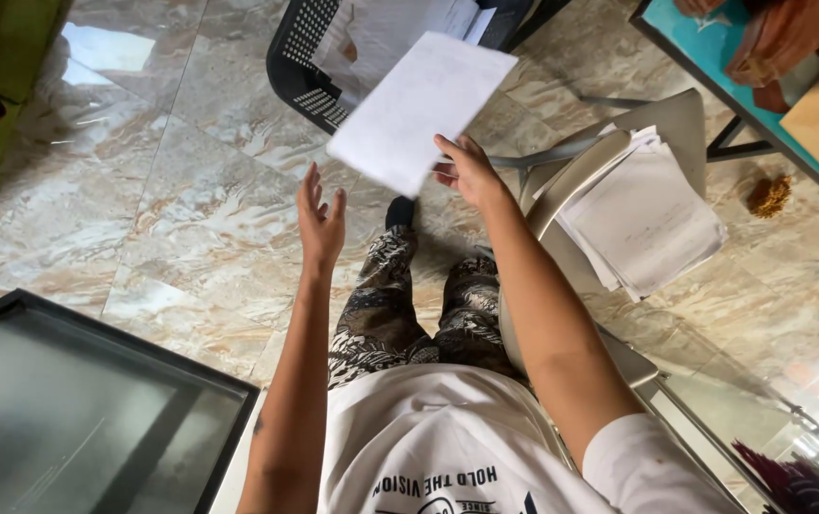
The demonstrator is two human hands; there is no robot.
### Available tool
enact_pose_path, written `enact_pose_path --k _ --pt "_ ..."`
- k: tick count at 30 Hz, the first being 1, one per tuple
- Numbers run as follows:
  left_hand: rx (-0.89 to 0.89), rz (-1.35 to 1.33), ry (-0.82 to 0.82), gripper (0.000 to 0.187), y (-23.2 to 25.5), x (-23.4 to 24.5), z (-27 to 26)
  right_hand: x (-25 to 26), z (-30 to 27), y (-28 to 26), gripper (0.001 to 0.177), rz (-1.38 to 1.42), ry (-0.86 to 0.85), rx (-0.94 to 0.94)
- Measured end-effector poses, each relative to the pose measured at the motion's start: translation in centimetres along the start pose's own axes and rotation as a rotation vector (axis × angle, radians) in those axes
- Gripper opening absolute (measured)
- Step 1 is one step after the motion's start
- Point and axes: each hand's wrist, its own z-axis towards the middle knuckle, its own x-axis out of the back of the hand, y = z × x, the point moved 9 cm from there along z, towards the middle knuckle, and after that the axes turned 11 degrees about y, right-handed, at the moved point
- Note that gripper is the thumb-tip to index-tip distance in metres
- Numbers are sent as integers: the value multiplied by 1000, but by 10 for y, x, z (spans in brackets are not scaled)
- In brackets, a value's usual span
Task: Sorting through a large stack of papers and notebooks, organizing them into a basket or onto a chair.
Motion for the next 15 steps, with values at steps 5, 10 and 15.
enact_pose_path --k 5,10,15 --pt "43 3 -59 60 -38 -8 -12 2 1 7 57 -119 -101 84" --pt "13 4 -175 53 -20 -60 -39 34 -56 6 41 -44 -197 156" --pt "-160 -300 -415 29 88 -146 -94 92 -180 -24 35 208 -427 148"
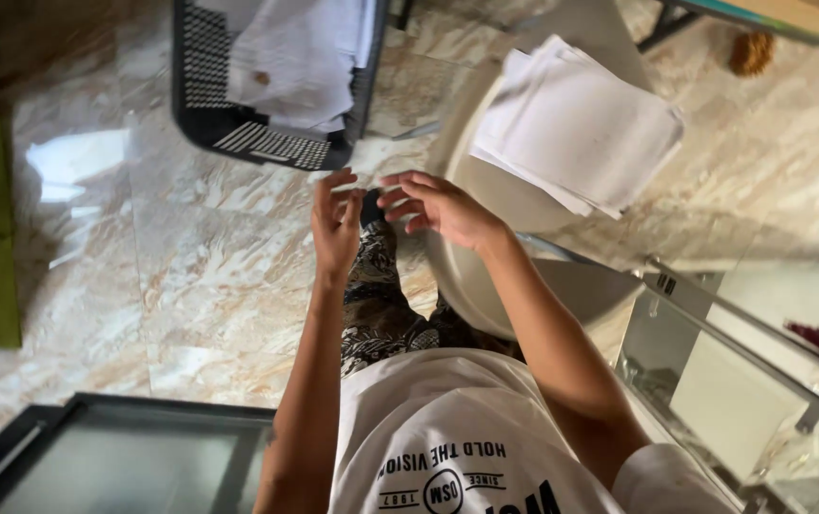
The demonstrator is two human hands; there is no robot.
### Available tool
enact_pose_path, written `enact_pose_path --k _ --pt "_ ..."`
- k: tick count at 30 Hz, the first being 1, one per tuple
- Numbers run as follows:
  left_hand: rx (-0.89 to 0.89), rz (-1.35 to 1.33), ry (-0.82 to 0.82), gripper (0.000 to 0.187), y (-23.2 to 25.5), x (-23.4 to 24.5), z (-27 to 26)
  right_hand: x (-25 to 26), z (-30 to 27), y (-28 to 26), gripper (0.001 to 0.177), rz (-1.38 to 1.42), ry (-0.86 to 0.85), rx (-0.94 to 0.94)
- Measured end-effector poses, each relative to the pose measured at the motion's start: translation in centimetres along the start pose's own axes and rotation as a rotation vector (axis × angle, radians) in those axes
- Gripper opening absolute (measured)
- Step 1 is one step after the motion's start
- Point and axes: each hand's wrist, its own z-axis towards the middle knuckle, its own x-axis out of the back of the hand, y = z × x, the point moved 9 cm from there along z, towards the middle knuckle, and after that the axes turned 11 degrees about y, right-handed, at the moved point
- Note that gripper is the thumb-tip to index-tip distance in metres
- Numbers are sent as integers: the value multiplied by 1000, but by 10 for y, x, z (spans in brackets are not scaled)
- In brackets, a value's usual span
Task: Sorting through a large stack of papers and notebooks, organizing them into a basket or onto a chair.
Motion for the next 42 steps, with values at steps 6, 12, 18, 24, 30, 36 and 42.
enact_pose_path --k 6,12,18,24,30,36,42 --pt "-197 65 -328 14 62 -172 -29 182 -59 31 32 229 301 160" --pt "-223 771 -681 11 -60 -335 -71 406 -97 152 21 1012 853 63" --pt "-350 1005 -588 52 -229 -402 -75 471 -127 169 28 879 950 -31" --pt "337 997 16 84 -290 -368 -26 506 -126 183 26 612 961 -139" --pt "210 1099 114 80 -283 -343 -20 513 -105 200 25 572 875 -106" --pt "35 1107 111 27 -271 -324 -22 490 -93 202 29 549 812 -98" --pt "18 1018 104 28 -238 -320 -21 470 -86 203 31 531 794 -91"
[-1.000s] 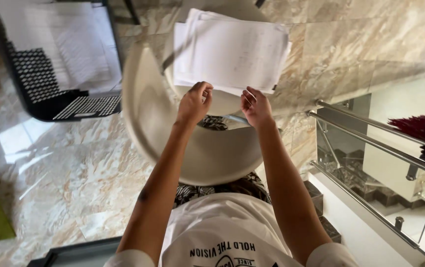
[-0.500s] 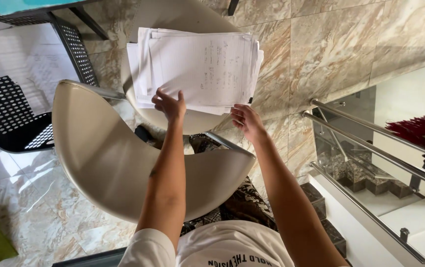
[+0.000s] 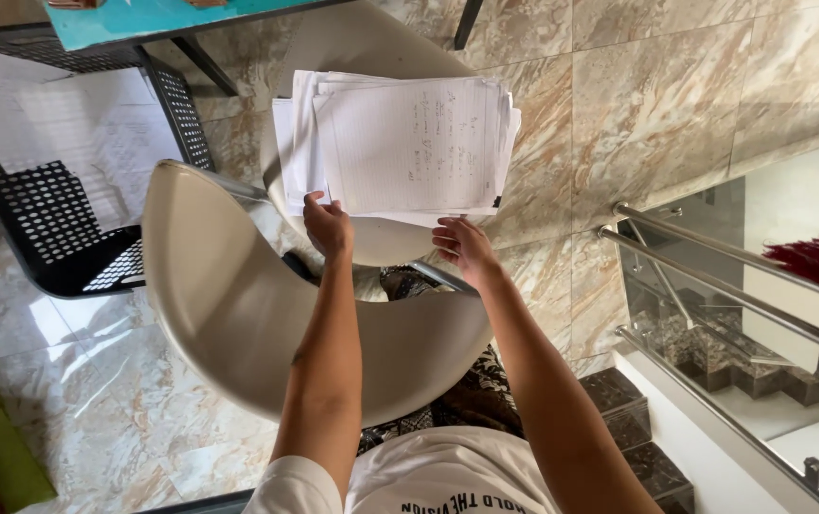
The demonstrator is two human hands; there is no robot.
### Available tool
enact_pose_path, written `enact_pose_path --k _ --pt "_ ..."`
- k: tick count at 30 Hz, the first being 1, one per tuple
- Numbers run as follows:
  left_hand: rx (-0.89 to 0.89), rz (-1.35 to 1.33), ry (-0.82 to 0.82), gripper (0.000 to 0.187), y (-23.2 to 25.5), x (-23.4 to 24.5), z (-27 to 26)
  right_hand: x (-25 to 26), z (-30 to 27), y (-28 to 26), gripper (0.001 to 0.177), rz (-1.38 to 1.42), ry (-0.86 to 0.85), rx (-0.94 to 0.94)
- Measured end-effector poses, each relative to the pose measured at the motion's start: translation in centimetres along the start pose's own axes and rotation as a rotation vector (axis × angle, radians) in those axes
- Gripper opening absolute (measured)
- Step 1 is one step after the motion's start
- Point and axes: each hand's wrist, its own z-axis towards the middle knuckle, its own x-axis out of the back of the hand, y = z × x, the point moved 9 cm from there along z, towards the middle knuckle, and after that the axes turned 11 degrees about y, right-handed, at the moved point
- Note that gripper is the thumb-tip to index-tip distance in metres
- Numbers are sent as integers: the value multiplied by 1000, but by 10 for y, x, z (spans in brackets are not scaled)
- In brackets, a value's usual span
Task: Sorting through a large stack of papers and notebooks, organizing them into a basket or onto a chair.
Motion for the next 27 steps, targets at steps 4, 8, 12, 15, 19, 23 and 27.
enact_pose_path --k 4,8,12,15,19,23,27 --pt "-14 -67 -5 16 -25 -2 12 -8 -17 3 29 52 -4 14" --pt "-130 -272 44 13 -12 34 18 -16 -39 15 29 78 13 25" --pt "-278 -524 -20 11 12 71 17 -23 -67 29 28 116 63 29" --pt "22 -795 -349 13 12 72 4 -29 -88 37 31 146 56 60" --pt "-18 -923 -435 16 36 130 -24 -47 -126 48 37 198 43 44" --pt "-150 -939 -583 22 62 197 -55 -65 -185 47 47 487 74 -104" --pt "-356 -788 -725 23 64 254 -72 -65 -160 72 31 778 -70 18"
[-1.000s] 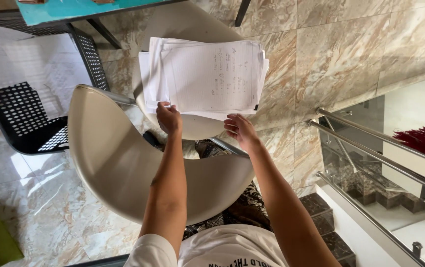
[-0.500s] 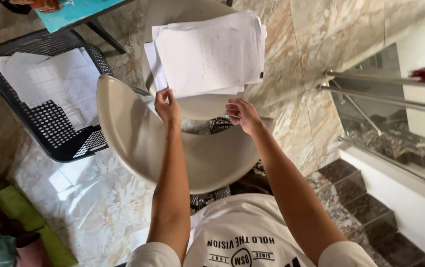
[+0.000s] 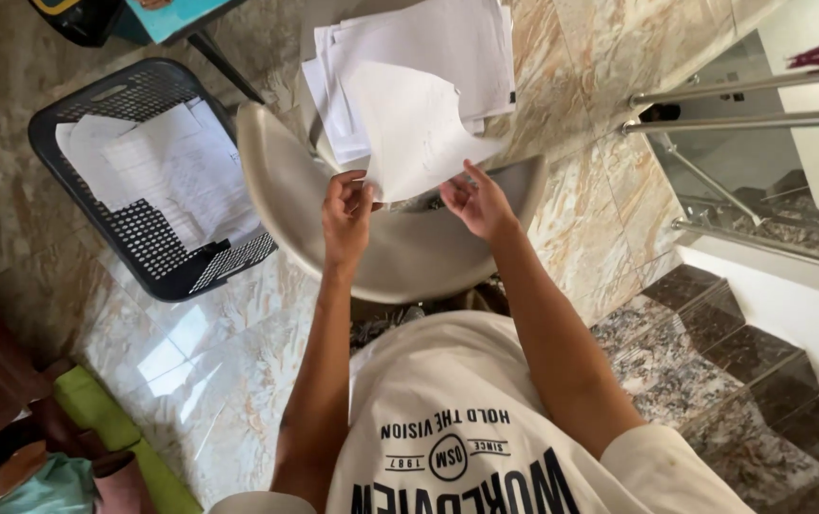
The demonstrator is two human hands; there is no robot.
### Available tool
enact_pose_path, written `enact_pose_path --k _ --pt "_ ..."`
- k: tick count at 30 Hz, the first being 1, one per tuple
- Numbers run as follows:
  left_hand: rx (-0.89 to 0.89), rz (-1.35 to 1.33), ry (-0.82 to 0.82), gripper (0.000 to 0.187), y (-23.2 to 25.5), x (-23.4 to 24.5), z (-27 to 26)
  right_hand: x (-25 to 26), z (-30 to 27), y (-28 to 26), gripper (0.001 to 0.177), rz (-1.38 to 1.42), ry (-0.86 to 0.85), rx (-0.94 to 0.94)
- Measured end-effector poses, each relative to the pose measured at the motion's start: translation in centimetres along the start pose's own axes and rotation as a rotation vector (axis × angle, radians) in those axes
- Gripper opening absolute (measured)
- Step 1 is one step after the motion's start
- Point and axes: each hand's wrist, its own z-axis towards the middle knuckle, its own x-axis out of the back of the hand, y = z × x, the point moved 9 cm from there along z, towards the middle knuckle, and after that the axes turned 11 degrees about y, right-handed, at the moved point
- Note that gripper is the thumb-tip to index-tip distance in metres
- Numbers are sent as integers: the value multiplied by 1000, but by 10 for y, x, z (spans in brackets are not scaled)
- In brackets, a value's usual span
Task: Sorting through a large stack of papers and notebooks, organizing them into a basket or onto a chair.
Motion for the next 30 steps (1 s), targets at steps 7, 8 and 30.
enact_pose_path --k 7,8,30 --pt "-29 -70 -59 26 -6 87 -32 -33 -19 16 17 -72 -118 116" --pt "-23 -41 -93 30 -20 102 -35 -52 -40 20 14 -141 -154 151" --pt "201 -380 729 62 -56 368 -209 -278 -112 338 40 -1049 -878 -495"
